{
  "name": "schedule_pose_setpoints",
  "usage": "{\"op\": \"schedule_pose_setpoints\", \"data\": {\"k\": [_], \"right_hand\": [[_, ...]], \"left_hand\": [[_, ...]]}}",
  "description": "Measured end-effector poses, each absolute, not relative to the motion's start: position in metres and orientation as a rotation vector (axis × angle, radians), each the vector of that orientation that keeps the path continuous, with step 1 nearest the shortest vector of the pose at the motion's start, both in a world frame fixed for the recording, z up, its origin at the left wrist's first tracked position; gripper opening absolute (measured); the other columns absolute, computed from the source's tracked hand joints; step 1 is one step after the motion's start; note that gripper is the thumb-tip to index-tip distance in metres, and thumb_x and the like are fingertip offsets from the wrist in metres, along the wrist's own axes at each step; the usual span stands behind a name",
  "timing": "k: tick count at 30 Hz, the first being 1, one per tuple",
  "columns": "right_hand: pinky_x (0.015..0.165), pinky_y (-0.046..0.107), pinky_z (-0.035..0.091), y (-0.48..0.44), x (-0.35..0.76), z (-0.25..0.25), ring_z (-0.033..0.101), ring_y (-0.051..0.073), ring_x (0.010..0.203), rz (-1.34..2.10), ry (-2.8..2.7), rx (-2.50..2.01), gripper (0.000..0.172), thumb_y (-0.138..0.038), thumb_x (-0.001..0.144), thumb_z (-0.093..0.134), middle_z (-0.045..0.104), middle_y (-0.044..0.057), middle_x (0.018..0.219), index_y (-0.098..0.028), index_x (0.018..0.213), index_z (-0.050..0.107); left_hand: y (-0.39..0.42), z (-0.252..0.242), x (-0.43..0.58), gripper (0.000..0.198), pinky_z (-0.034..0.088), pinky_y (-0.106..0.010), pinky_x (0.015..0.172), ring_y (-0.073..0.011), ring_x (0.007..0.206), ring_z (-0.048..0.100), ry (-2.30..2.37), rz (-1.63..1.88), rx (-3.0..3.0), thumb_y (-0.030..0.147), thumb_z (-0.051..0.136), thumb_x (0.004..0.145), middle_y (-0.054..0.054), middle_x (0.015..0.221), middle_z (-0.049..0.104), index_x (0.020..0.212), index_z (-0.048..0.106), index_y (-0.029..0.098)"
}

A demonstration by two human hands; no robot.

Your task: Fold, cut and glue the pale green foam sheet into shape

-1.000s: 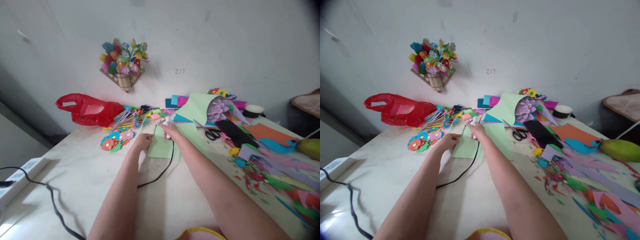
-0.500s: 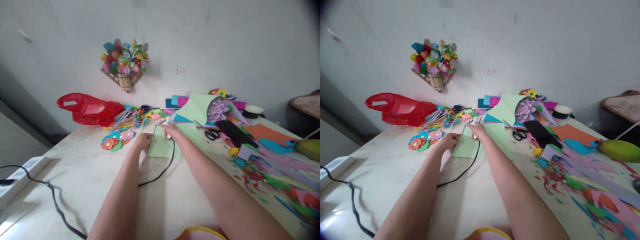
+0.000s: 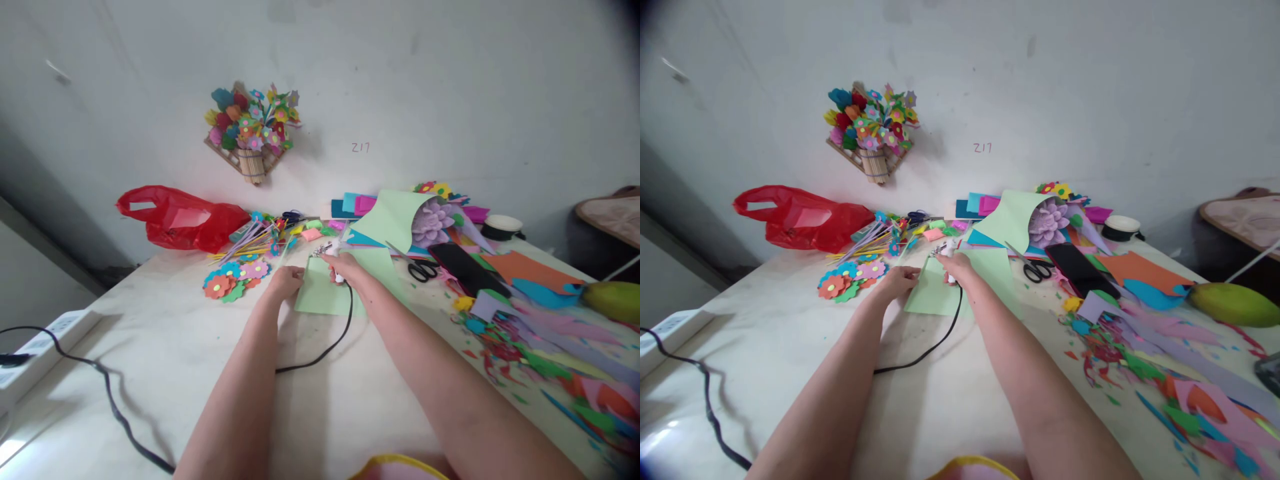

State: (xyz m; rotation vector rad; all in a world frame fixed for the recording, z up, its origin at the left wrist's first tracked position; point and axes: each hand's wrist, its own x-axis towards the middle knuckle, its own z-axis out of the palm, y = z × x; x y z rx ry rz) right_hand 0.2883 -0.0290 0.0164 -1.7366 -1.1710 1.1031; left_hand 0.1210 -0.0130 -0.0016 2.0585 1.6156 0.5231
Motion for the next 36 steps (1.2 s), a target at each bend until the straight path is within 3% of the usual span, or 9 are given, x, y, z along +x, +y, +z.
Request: {"op": "schedule_pose_setpoints", "data": {"k": [19, 27, 36], "right_hand": [[0.030, 0.020, 0.036, -0.039, 0.290, 0.015, 0.048, 0.010, 0.034, 1.163, -1.153, -1.655, 0.033, -0.044, 0.072, 0.055, 0.048, -0.001, 0.041, -0.013, 0.064, 0.049], [0.030, 0.019, 0.036, -0.024, 0.287, 0.012, 0.049, 0.010, 0.035, 1.119, -1.109, -1.680, 0.036, -0.049, 0.071, 0.053, 0.053, 0.001, 0.050, -0.014, 0.066, 0.051], [0.031, 0.020, 0.038, -0.025, 0.286, 0.016, 0.051, 0.011, 0.037, 1.117, -1.120, -1.735, 0.041, -0.055, 0.070, 0.051, 0.052, 0.001, 0.047, -0.014, 0.063, 0.049]], "left_hand": [[-0.010, -0.007, 0.120, 0.044, 0.040, -0.019, 0.060, -0.0125, 0.067, 0.056, 1.626, 0.555, 2.035, 0.015, 0.054, 0.060, -0.002, 0.073, 0.065, 0.103, 0.061, 0.015], [-0.010, -0.006, 0.120, 0.044, 0.040, -0.018, 0.059, -0.0117, 0.066, 0.056, 1.634, 0.540, 2.041, 0.014, 0.054, 0.059, -0.001, 0.072, 0.065, 0.103, 0.061, 0.014], [-0.011, -0.006, 0.120, 0.044, 0.040, -0.020, 0.061, -0.0135, 0.070, 0.058, 1.658, 0.568, 2.035, 0.016, 0.054, 0.060, -0.003, 0.076, 0.066, 0.103, 0.061, 0.014]]}}
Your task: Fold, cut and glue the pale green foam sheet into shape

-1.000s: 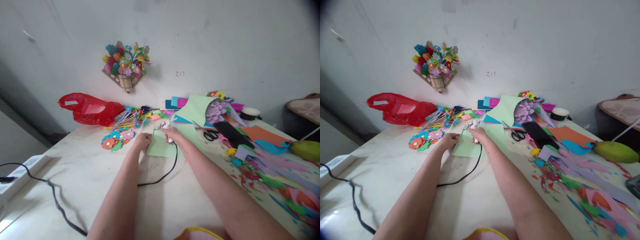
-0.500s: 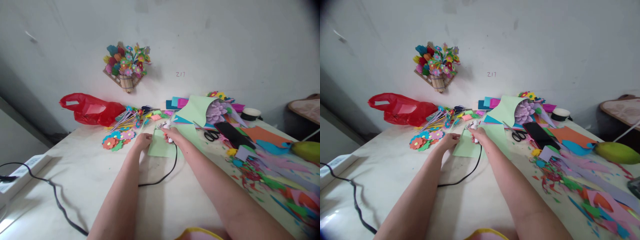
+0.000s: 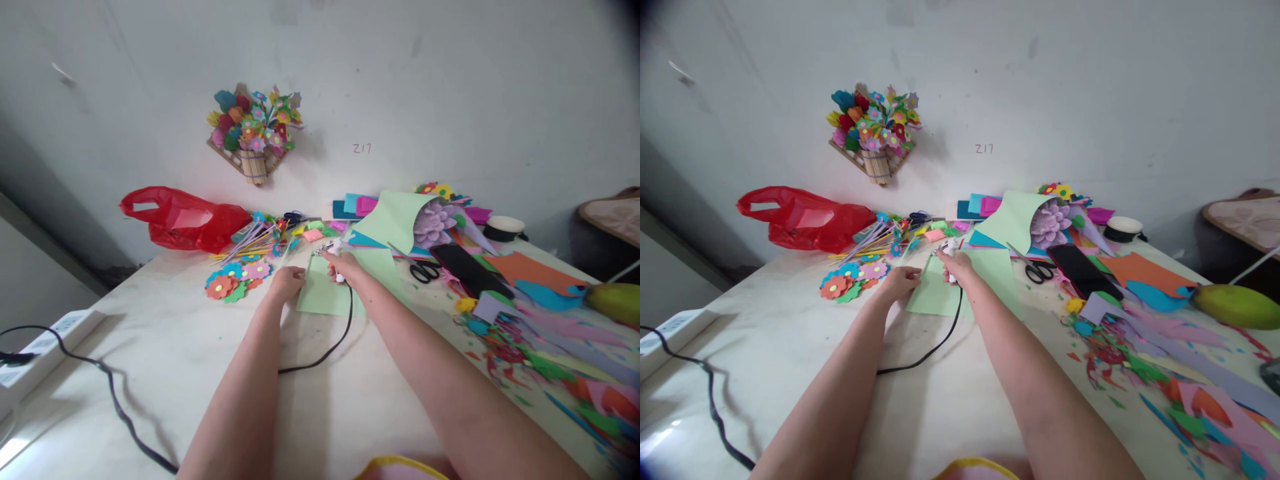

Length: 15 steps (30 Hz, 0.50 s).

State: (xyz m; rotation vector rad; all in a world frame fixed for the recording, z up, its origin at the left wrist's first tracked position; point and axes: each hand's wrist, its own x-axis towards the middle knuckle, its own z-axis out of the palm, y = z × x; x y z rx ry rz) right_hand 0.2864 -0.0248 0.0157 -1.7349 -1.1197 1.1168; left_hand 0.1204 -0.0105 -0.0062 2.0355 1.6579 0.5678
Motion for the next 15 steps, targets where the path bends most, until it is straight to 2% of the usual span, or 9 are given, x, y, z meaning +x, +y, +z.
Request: {"op": "schedule_pose_setpoints", "data": {"k": [15], "right_hand": [[0.031, 0.020, 0.037, -0.041, 0.289, 0.015, 0.050, 0.012, 0.034, 1.136, -1.153, -1.725, 0.040, -0.052, 0.068, 0.056, 0.048, -0.002, 0.040, -0.013, 0.064, 0.048]], "left_hand": [[-0.014, -0.005, 0.122, 0.042, 0.041, -0.021, 0.063, -0.0143, 0.073, 0.058, 1.750, 0.599, 2.036, 0.021, 0.053, 0.063, -0.004, 0.081, 0.066, 0.104, 0.060, 0.017]]}}
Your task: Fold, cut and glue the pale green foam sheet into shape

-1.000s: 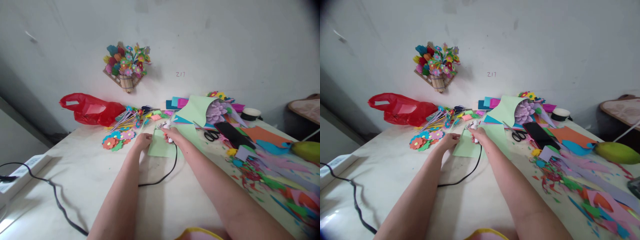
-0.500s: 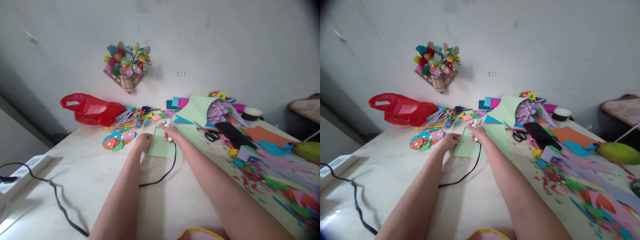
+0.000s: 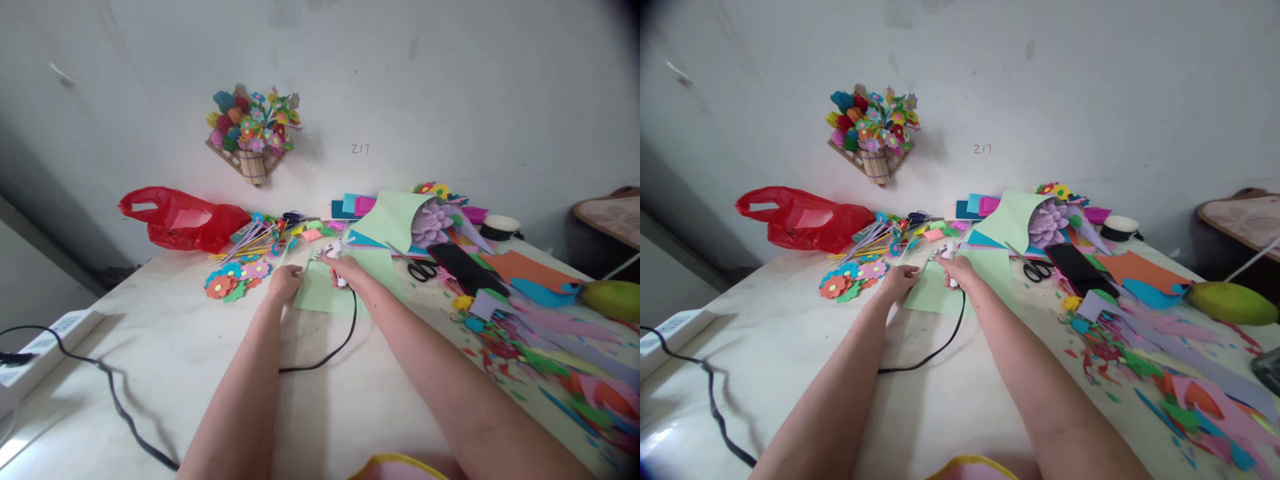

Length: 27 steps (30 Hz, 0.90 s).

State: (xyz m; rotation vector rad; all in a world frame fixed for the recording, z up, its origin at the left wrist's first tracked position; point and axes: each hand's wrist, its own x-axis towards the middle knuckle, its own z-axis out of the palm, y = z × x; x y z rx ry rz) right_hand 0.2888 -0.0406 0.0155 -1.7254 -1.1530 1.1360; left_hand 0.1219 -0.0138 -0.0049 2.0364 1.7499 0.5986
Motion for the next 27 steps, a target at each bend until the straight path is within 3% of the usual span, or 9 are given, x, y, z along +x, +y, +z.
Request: {"op": "schedule_pose_setpoints", "data": {"k": [27], "right_hand": [[0.030, 0.020, 0.037, -0.043, 0.283, 0.013, 0.051, 0.012, 0.035, 1.138, -1.099, -1.690, 0.038, -0.051, 0.069, 0.055, 0.049, -0.001, 0.042, -0.014, 0.063, 0.048]], "left_hand": [[-0.020, -0.002, 0.123, 0.037, 0.042, -0.022, 0.069, -0.0158, 0.080, 0.058, 1.833, 0.652, 2.023, 0.022, 0.053, 0.067, -0.005, 0.088, 0.065, 0.103, 0.061, 0.018]]}}
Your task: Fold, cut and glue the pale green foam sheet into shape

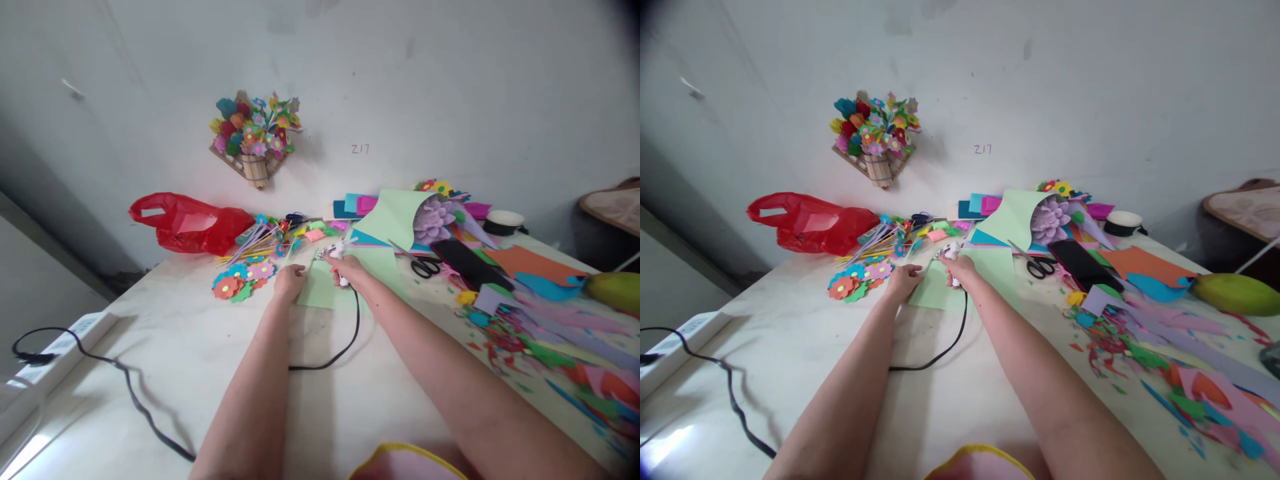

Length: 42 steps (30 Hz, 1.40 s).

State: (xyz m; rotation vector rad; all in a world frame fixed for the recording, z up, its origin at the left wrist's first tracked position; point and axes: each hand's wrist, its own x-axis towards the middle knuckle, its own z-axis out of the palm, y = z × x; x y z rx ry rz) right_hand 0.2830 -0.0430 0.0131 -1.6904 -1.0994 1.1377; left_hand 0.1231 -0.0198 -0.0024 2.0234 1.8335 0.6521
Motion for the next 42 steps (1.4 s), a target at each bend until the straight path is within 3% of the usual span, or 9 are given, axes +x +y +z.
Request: {"op": "schedule_pose_setpoints", "data": {"k": [25, 32, 42], "right_hand": [[0.031, 0.021, 0.039, -0.057, 0.287, 0.009, 0.050, 0.013, 0.034, 1.207, -1.209, -1.685, 0.035, -0.047, 0.069, 0.055, 0.047, -0.002, 0.037, -0.014, 0.058, 0.047], [0.032, 0.021, 0.038, -0.054, 0.285, 0.009, 0.051, 0.014, 0.035, 1.167, -1.196, -1.691, 0.036, -0.049, 0.070, 0.054, 0.046, -0.001, 0.036, -0.015, 0.058, 0.046], [0.030, 0.021, 0.037, -0.050, 0.283, 0.010, 0.050, 0.013, 0.034, 1.165, -1.165, -1.669, 0.037, -0.049, 0.069, 0.055, 0.046, -0.002, 0.037, -0.014, 0.061, 0.048]], "left_hand": [[-0.022, -0.005, 0.126, 0.036, 0.042, -0.021, 0.065, -0.0144, 0.078, 0.058, 1.899, 0.747, 1.983, 0.025, 0.053, 0.067, -0.003, 0.084, 0.066, 0.101, 0.060, 0.020], [-0.019, 0.014, 0.105, 0.029, 0.042, -0.025, 0.059, -0.0192, 0.075, 0.059, 2.040, 0.337, 1.958, 0.044, 0.059, 0.057, -0.004, 0.082, 0.066, 0.076, 0.064, 0.023], [-0.012, 0.008, 0.089, 0.020, 0.041, -0.017, 0.050, -0.0128, 0.060, 0.059, 1.779, 0.150, 1.976, 0.033, 0.059, 0.054, -0.003, 0.067, 0.066, 0.065, 0.063, 0.017]]}}
